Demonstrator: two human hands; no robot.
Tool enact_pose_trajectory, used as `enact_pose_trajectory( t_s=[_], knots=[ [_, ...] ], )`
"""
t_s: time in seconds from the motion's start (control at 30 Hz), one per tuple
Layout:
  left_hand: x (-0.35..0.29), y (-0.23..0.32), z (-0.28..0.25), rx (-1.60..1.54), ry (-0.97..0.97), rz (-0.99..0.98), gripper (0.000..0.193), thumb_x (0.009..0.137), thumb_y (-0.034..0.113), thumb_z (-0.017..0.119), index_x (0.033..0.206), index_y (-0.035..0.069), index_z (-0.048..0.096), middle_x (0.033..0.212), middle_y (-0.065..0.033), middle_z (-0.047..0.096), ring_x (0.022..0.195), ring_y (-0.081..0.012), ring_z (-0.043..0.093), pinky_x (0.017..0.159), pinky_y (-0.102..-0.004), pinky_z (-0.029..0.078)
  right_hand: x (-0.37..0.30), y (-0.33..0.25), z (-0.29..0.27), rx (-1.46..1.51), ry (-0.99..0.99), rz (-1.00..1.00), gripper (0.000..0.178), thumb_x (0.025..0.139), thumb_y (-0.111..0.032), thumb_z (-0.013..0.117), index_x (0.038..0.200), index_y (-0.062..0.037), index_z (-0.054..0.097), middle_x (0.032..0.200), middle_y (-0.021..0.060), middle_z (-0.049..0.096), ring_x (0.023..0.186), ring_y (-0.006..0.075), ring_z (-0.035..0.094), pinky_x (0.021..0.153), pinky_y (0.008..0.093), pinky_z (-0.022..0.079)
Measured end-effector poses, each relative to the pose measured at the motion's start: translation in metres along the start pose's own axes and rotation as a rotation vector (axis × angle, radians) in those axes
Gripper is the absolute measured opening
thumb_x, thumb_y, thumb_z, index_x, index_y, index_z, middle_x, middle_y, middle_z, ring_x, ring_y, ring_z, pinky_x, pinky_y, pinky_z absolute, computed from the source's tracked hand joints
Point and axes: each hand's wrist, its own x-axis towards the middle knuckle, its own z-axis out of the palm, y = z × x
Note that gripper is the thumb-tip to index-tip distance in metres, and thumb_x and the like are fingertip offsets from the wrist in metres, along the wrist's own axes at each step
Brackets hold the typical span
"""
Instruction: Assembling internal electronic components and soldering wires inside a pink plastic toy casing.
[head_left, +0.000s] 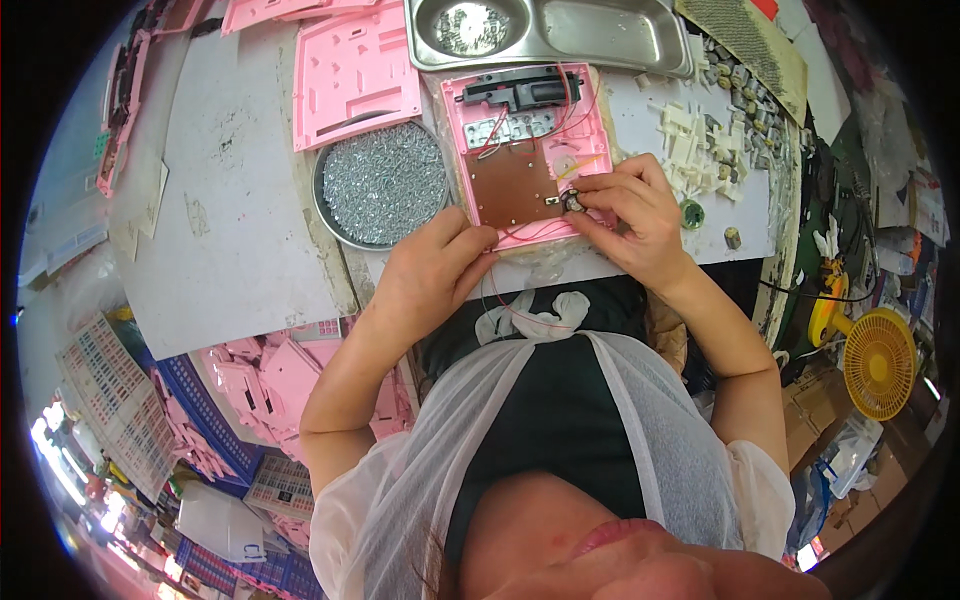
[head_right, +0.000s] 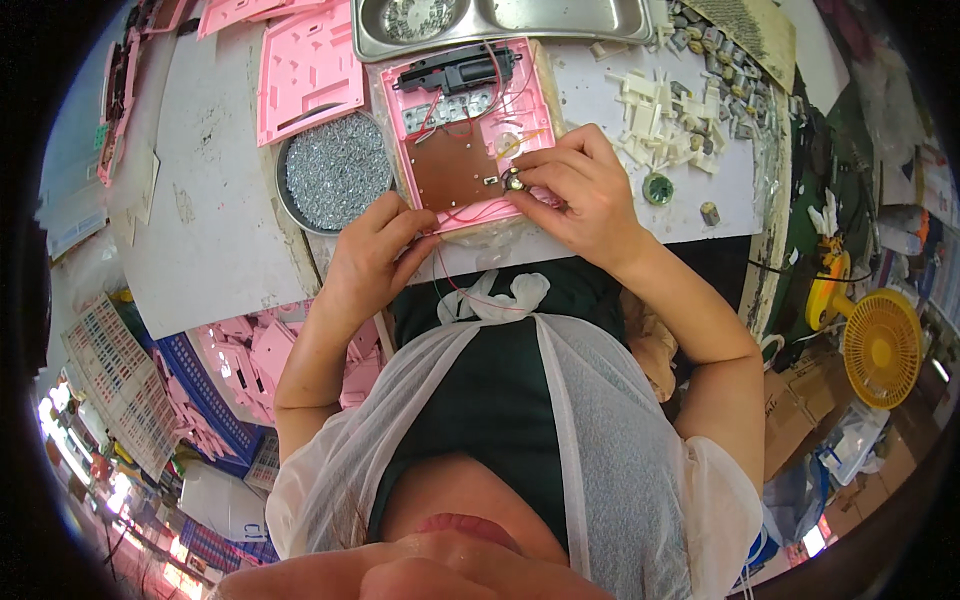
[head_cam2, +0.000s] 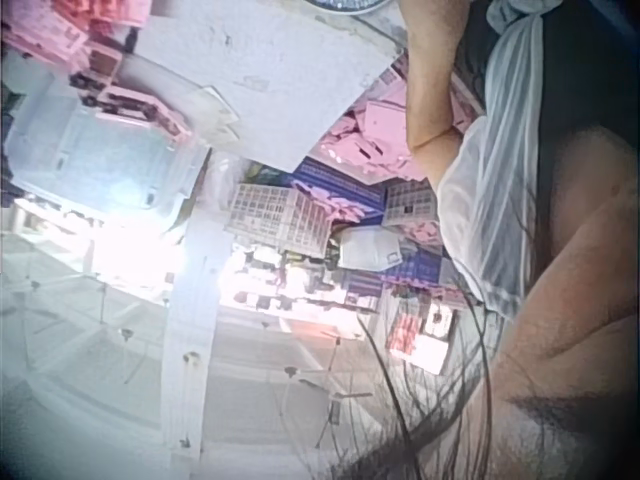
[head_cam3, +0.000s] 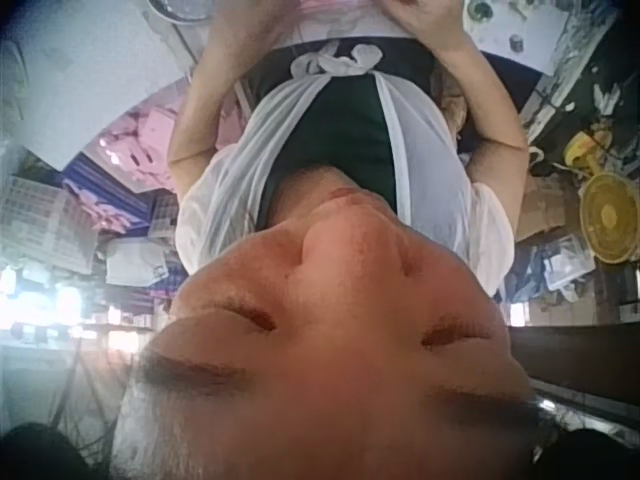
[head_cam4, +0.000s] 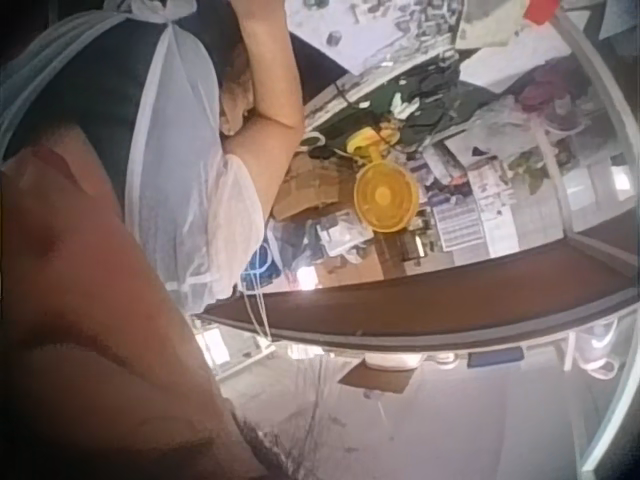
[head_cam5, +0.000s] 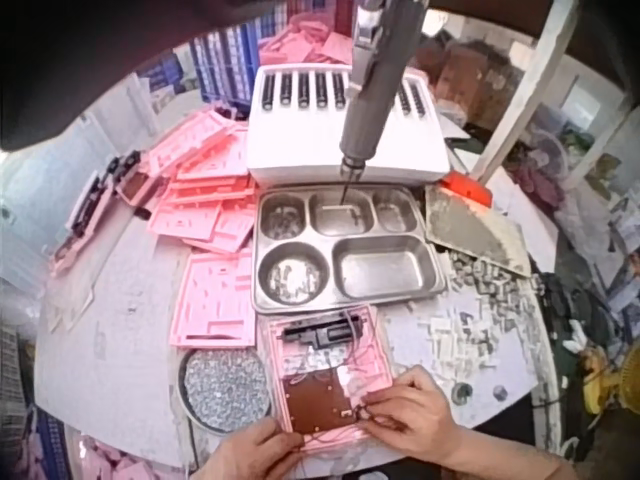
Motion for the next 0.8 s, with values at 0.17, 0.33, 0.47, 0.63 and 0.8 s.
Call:
enact_pose_trajectory(
  t_s=[0.17, 0.33, 0.47, 0.63, 0.8],
  knots=[
    [0.004, 0.002, -0.002, 0.019, -0.027, -0.001, 0.021, 0.084, 0.007, 0.074, 0.103, 0.006, 0.065, 0.088, -0.0121, 0.054, 0.075, -0.0333, 0.061, 0.063, -0.0426, 0.05, 0.003, -0.001, -0.006, -0.013, -0.041, 0.021, 0.022, 0.069, -0.006, 0.084, 0.087, -0.0053, 0.073, 0.095, 0.0048, 0.074, 0.086, 0.0248, 0.058, 0.075, 0.0339, 0.049],
    [0.002, 0.009, -0.004, 0.066, -0.02, -0.041, 0.02, 0.084, 0.005, 0.075, 0.102, 0.003, 0.066, 0.087, -0.0122, 0.057, 0.073, -0.0318, 0.061, 0.064, -0.0397, 0.05, 0.023, 0.038, -0.069, -0.251, -0.004, 0.114, 0.015, 0.075, -0.011, 0.077, 0.088, -0.0041, 0.073, 0.096, 0.0071, 0.073, 0.089, 0.0292, 0.059, 0.079, 0.0392, 0.05],
    [0.013, 0.014, -0.01, 0.096, -0.107, -0.031, 0.02, 0.084, 0.006, 0.075, 0.102, 0.003, 0.066, 0.089, -0.0127, 0.059, 0.076, -0.032, 0.063, 0.065, -0.0402, 0.051, 0.032, 0.08, -0.09, -0.661, -0.142, 0.193, 0.017, 0.078, -0.016, 0.074, 0.09, -0.0039, 0.073, 0.096, 0.0085, 0.072, 0.093, 0.0326, 0.061, 0.082, 0.0398, 0.051],
    [0.038, 0.025, -0.041, 0.124, -0.367, -0.07, 0.018, 0.085, 0.008, 0.073, 0.101, 0.003, 0.068, 0.091, -0.0132, 0.064, 0.078, -0.0316, 0.065, 0.068, -0.0388, 0.052, 0.033, 0.094, -0.099, -0.615, -0.291, 0.24, 0.016, 0.084, -0.014, 0.07, 0.096, -0.0037, 0.073, 0.099, 0.0114, 0.07, 0.095, 0.0325, 0.061, 0.083, 0.0419, 0.051],
    [0.12, -0.003, -0.073, 0.195, -0.009, -0.006, 0.015, 0.089, 0.014, 0.068, 0.098, 0.002, 0.071, 0.087, -0.0145, 0.069, 0.076, -0.0328, 0.066, 0.07, -0.0388, 0.051, 0.026, 0.104, -0.111, -0.392, 0.085, 0.168, 0.019, 0.092, -0.009, 0.064, 0.108, -0.0022, 0.07, 0.096, 0.0121, 0.07, 0.091, 0.0261, 0.064, 0.082, 0.0352, 0.051]
  ],
)
